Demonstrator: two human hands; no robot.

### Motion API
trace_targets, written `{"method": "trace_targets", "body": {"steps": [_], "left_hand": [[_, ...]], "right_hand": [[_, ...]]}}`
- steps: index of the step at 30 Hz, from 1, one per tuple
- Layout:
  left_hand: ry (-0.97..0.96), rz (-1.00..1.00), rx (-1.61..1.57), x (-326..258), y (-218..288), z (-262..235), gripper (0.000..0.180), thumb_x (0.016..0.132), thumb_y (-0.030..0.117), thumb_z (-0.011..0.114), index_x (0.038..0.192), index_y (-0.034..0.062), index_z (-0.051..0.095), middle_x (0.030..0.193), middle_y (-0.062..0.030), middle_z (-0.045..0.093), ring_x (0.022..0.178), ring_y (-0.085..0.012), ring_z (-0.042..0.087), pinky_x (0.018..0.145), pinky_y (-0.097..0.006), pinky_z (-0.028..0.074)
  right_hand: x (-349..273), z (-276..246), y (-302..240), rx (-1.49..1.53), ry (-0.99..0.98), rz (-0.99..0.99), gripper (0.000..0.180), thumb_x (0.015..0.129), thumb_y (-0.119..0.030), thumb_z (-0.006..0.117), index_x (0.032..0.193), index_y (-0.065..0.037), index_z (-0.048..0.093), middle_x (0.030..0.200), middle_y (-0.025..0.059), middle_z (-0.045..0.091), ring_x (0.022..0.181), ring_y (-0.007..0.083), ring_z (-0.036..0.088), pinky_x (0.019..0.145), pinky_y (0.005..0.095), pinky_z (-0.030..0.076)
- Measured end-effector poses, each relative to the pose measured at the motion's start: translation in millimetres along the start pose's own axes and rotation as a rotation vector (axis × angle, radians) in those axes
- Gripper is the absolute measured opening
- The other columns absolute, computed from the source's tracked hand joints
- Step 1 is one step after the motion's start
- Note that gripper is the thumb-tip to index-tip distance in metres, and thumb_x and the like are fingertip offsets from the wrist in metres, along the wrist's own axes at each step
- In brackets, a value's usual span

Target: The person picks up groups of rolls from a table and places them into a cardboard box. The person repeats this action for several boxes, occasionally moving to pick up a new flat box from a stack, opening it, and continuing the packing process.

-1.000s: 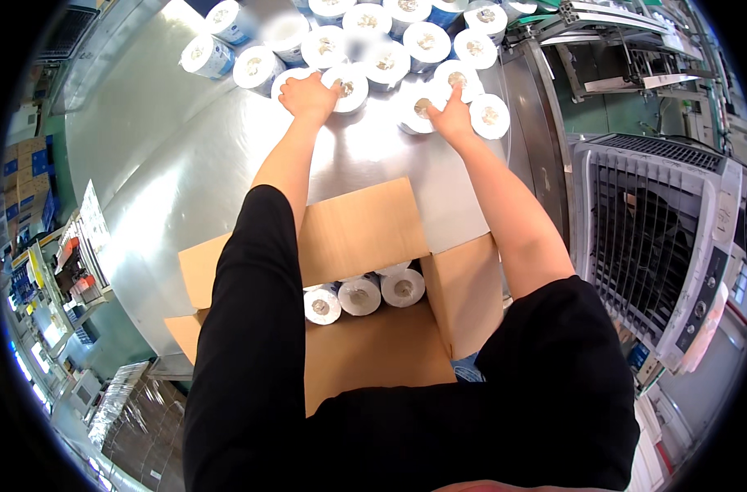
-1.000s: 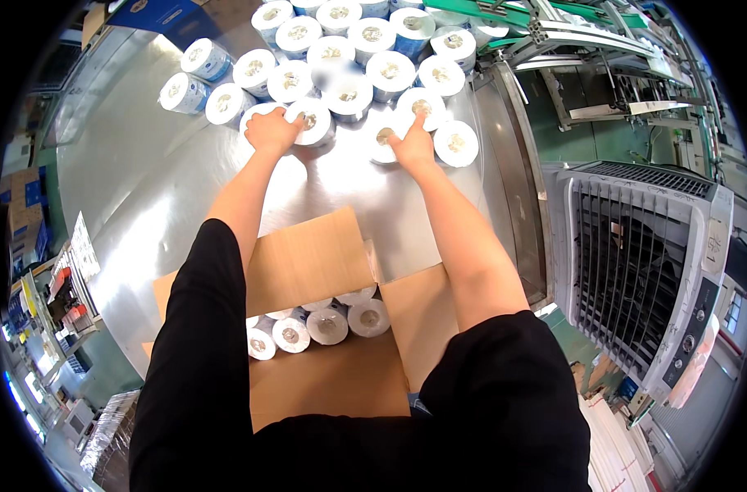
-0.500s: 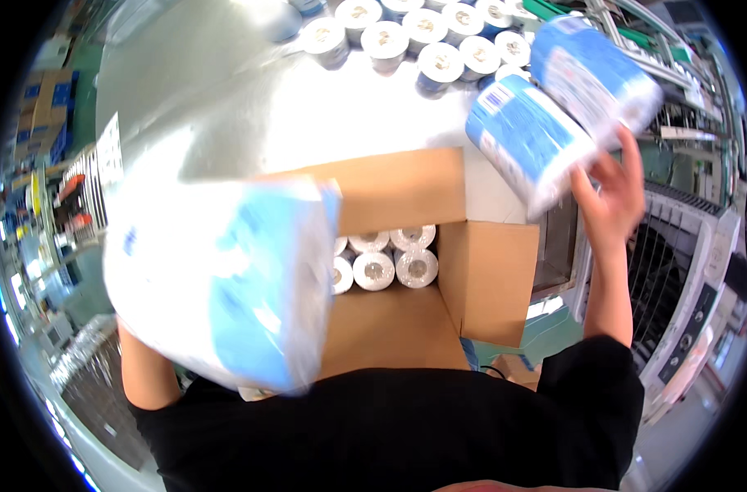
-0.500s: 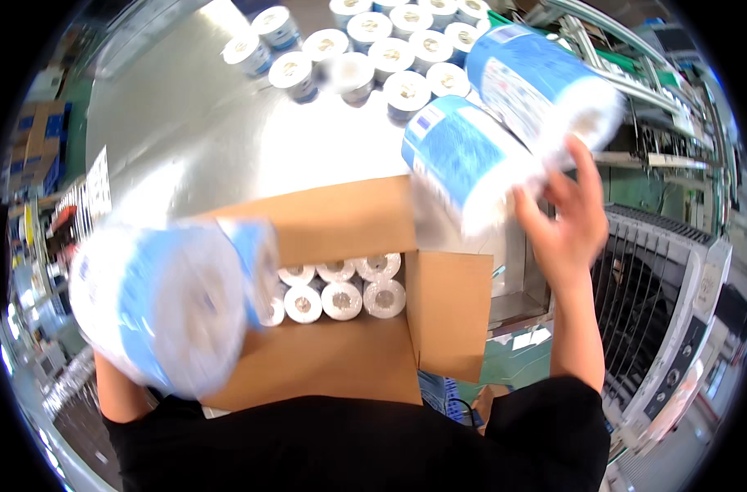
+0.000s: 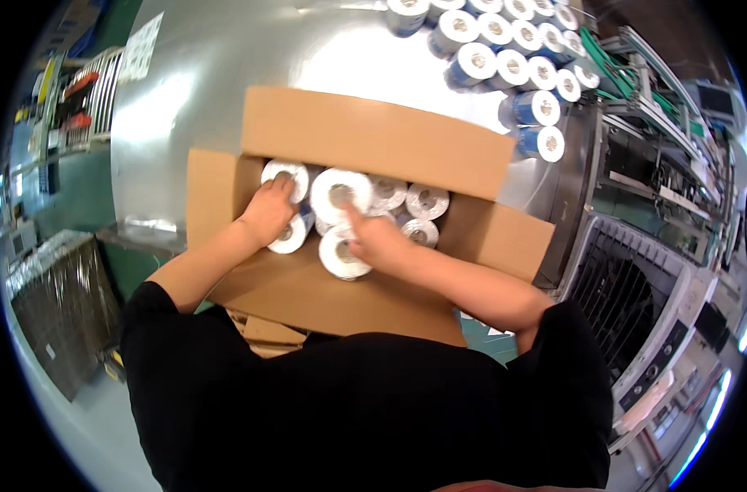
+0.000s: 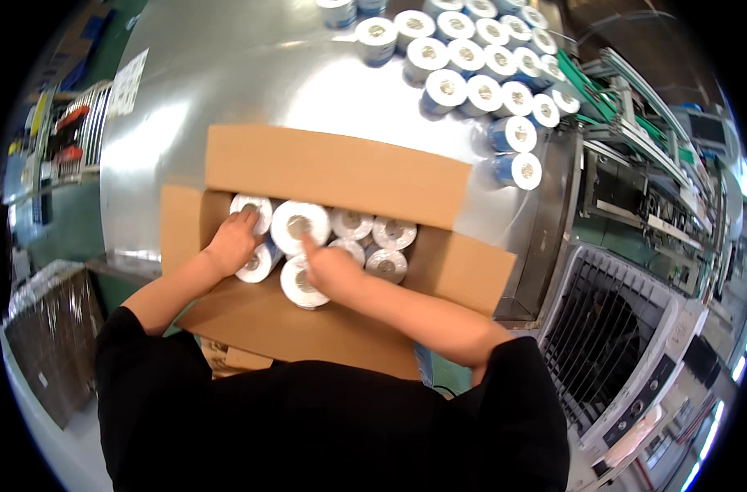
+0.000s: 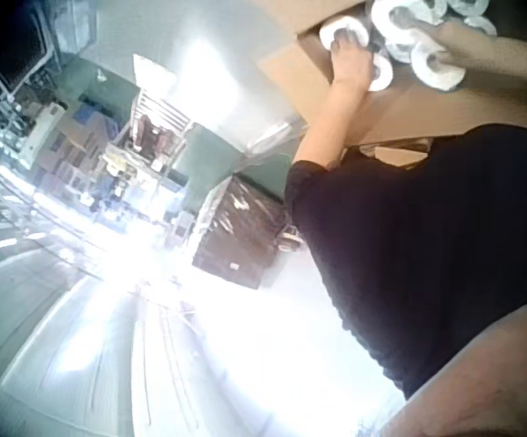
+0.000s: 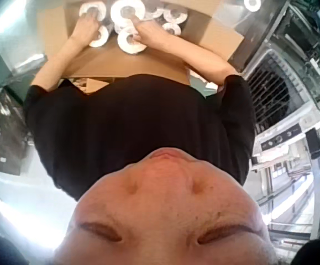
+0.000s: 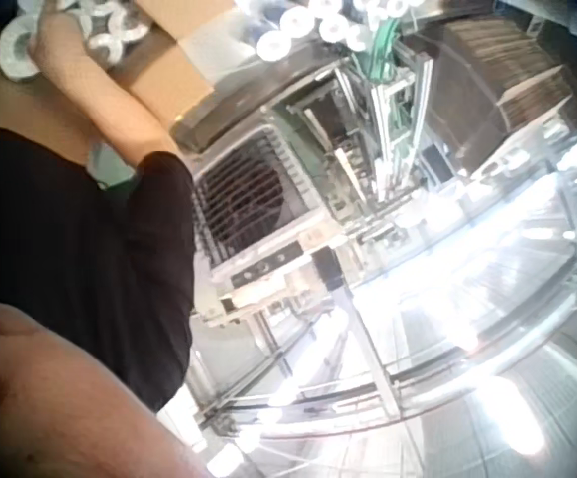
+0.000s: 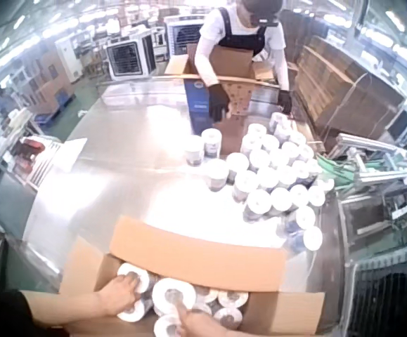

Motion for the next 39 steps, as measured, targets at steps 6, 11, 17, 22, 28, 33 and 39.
{"method": "trace_targets", "body": {"steps": [6,11,17,22,28,33,39], "left_hand": [[-0.643,0.137,-0.379,54,0,-139,0.032,0.080,0.032,0.066,0.109,0.0189,0.067,0.101,-0.0115,0.066,0.096,-0.0251,0.061,0.085,-0.034,0.046],[0.341,0.023,-0.664,194,-27,-188,0.039,0.081,0.027,0.065,0.114,0.0072,0.059,0.115,-0.0146,0.058,0.099,-0.0266,0.056,0.083,-0.036,0.046],[0.230,-0.075,-0.133,391,-23,-148,0.062,0.070,0.045,0.070,0.126,0.0257,0.053,0.132,-0.0217,0.041,0.127,-0.0377,0.034,0.103,-0.046,0.033],[0.027,-0.339,-0.045,465,-9,-126,0.068,0.070,0.061,0.062,0.125,0.0234,0.055,0.129,-0.0196,0.045,0.121,-0.0374,0.037,0.095,-0.046,0.039],[0.164,-0.295,-0.008,473,-16,-113,0.054,0.068,0.056,0.066,0.107,0.0176,0.067,0.096,-0.0117,0.065,0.099,-0.0265,0.058,0.083,-0.042,0.043],[0.236,-0.238,-0.405,383,-54,-165,0.057,0.070,0.052,0.064,0.109,0.0098,0.066,0.100,-0.0125,0.067,0.089,-0.0254,0.064,0.080,-0.035,0.049],[0.325,-0.061,-0.811,150,-102,-226,0.034,0.084,0.012,0.057,0.115,-0.0009,0.056,0.106,-0.0102,0.062,0.097,-0.0191,0.059,0.085,-0.030,0.048]], "right_hand": [[6,-27,-13,0.154,0.010,-0.101,0.053,0.084,-0.021,0.062,0.128,0.002,0.043,0.094,0.0229,0.063,0.089,0.0337,0.062,0.079,0.0394,0.050],[-71,-185,59,0.240,1.062,0.114,0.022,0.084,-0.012,0.062,0.104,-0.006,0.062,0.093,0.0070,0.066,0.087,0.0162,0.061,0.076,0.0302,0.049],[-125,-237,327,-0.285,1.012,0.706,0.065,0.076,-0.023,0.066,0.133,-0.010,0.040,0.122,0.0242,0.051,0.112,0.0348,0.051,0.094,0.0415,0.041],[-126,-232,396,-0.044,0.742,0.722,0.085,0.074,-0.025,0.067,0.145,-0.020,0.020,0.126,0.0250,0.048,0.117,0.0371,0.047,0.099,0.0404,0.037],[-89,-235,360,-0.053,0.611,0.511,0.076,0.078,-0.011,0.065,0.142,-0.027,0.027,0.115,0.0201,0.057,0.099,0.0365,0.059,0.087,0.0410,0.045],[-68,-233,355,0.147,0.369,0.550,0.084,0.076,-0.015,0.062,0.145,-0.020,0.016,0.115,0.0229,0.058,0.087,0.0331,0.063,0.072,0.0377,0.053],[-66,-210,357,0.190,0.481,0.525,0.095,0.068,-0.017,0.069,0.144,-0.009,0.012,0.101,0.0254,0.061,0.086,0.0332,0.062,0.072,0.0387,0.052]]}}
Point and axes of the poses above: each hand's wrist, its own x-axis towards the middle knuckle, its own z-axis out of the palm, y = z × x, the point moved 3 cm from there along x, towards the middle knuckle
